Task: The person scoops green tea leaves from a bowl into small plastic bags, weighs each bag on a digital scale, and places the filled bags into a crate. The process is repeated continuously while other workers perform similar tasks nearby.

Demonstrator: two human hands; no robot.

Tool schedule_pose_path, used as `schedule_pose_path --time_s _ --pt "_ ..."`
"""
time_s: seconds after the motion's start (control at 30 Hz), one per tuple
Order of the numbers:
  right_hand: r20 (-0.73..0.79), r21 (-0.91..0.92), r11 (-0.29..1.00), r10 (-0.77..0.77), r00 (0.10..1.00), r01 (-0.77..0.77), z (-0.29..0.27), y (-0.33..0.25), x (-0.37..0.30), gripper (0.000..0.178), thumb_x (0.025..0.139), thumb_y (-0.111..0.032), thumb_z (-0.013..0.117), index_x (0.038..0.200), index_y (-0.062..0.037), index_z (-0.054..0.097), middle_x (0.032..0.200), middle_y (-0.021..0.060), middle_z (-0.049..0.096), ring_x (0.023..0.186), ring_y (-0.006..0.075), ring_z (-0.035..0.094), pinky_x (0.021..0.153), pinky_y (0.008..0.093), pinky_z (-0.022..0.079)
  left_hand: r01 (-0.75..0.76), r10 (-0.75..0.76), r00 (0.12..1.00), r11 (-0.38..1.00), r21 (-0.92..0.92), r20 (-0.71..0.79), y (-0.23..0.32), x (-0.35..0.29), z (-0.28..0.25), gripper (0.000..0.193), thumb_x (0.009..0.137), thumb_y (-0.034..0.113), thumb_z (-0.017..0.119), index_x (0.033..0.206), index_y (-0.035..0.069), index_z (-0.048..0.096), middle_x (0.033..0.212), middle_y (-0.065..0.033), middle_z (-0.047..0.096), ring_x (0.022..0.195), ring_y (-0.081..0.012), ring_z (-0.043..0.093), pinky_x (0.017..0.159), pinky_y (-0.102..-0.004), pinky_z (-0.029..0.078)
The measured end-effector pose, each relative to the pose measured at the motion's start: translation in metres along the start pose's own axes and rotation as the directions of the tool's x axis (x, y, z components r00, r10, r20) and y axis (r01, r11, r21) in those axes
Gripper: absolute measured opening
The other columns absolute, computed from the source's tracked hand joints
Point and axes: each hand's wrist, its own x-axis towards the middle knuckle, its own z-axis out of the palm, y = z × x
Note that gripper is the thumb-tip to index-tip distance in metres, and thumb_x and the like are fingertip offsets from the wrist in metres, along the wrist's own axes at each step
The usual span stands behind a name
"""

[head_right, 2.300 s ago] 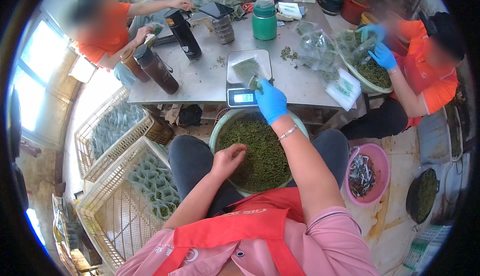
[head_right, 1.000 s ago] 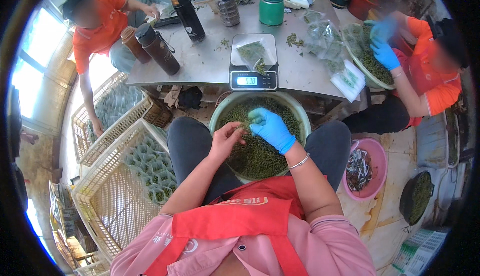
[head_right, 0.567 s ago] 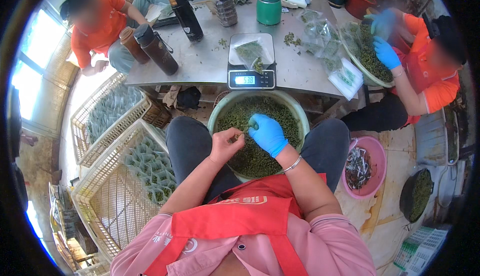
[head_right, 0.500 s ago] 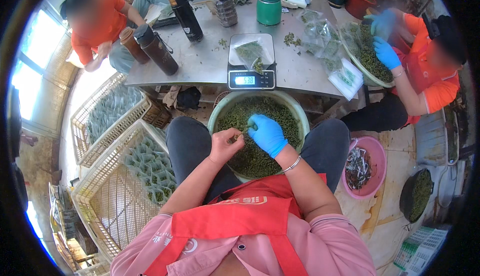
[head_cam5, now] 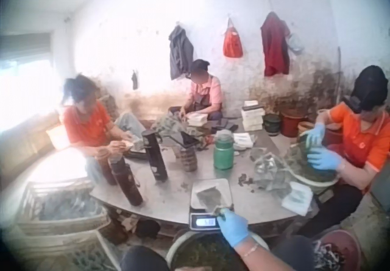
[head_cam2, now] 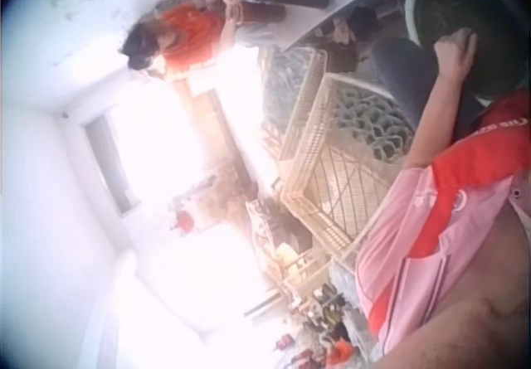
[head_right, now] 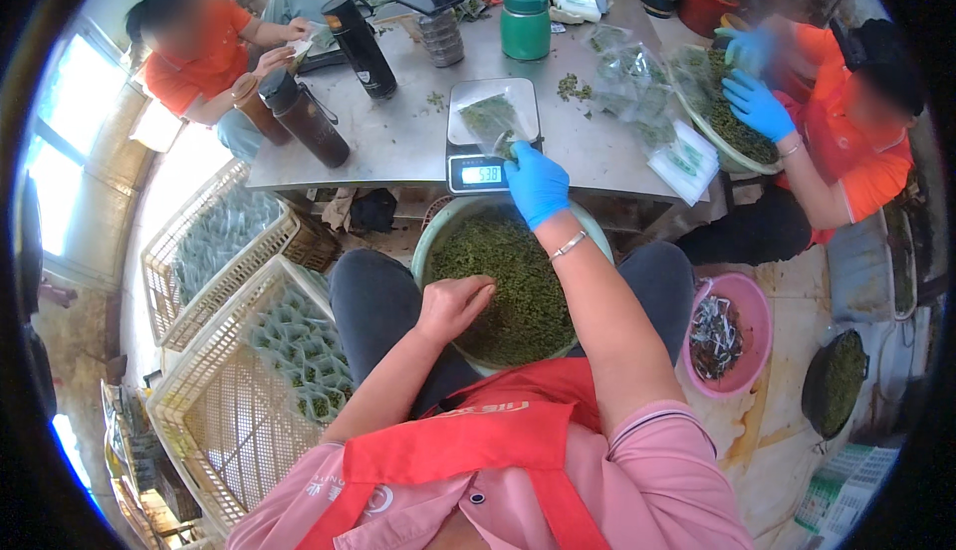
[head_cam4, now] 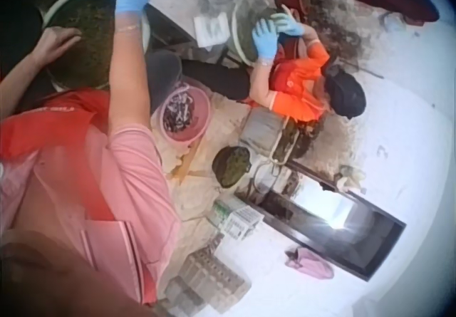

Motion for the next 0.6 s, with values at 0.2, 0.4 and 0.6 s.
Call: schedule_pose_path --time_s 0.2,0.4,0.6 --pt "0.199 0.727 0.616 0.235 0.951 -0.305 -0.007 0.009 -0.04 0.015 0.085 -0.014 0.062 0.094 -0.0027 0.06 0.074 0.0103 0.066 0.056 0.019 0.062 0.052 0.0298 0.048 0.065 -0.066 0.997 0.997 -0.032 -0.037 -0.003 -0.002 0.003 0.011 0.084 0.022 0.064 0.087 0.011 0.066 0.065 -0.0096 0.063 0.057 -0.0259 0.063 0.053 -0.0372 0.05" --pt "0.389 0.809 0.342 0.3 0.871 -0.479 -0.026 -0.003 -0.05 0.021 0.088 -0.012 0.059 0.104 0.001 0.057 0.074 0.0089 0.066 0.053 0.0115 0.059 0.048 0.0235 0.047 0.084 -0.088 0.995 0.992 -0.096 -0.038 0.003 0.003 0.005 0.01 0.084 0.02 0.063 0.088 0.012 0.066 0.065 -0.0098 0.063 0.058 -0.0262 0.064 0.053 -0.0367 0.05" --pt "0.318 0.817 0.447 0.18 0.931 -0.365 -0.019 -0.015 -0.019 0.032 0.09 -0.011 0.056 0.119 0.0012 0.054 0.077 0.0092 0.066 0.053 0.0094 0.056 0.047 0.0216 0.044 0.119 -0.119 0.993 0.99 -0.07 0.012 -0.004 -0.004 0.004 0.013 0.084 0.021 0.064 0.092 0.011 0.066 0.069 -0.0115 0.064 0.062 -0.0268 0.065 0.056 -0.0365 0.051"
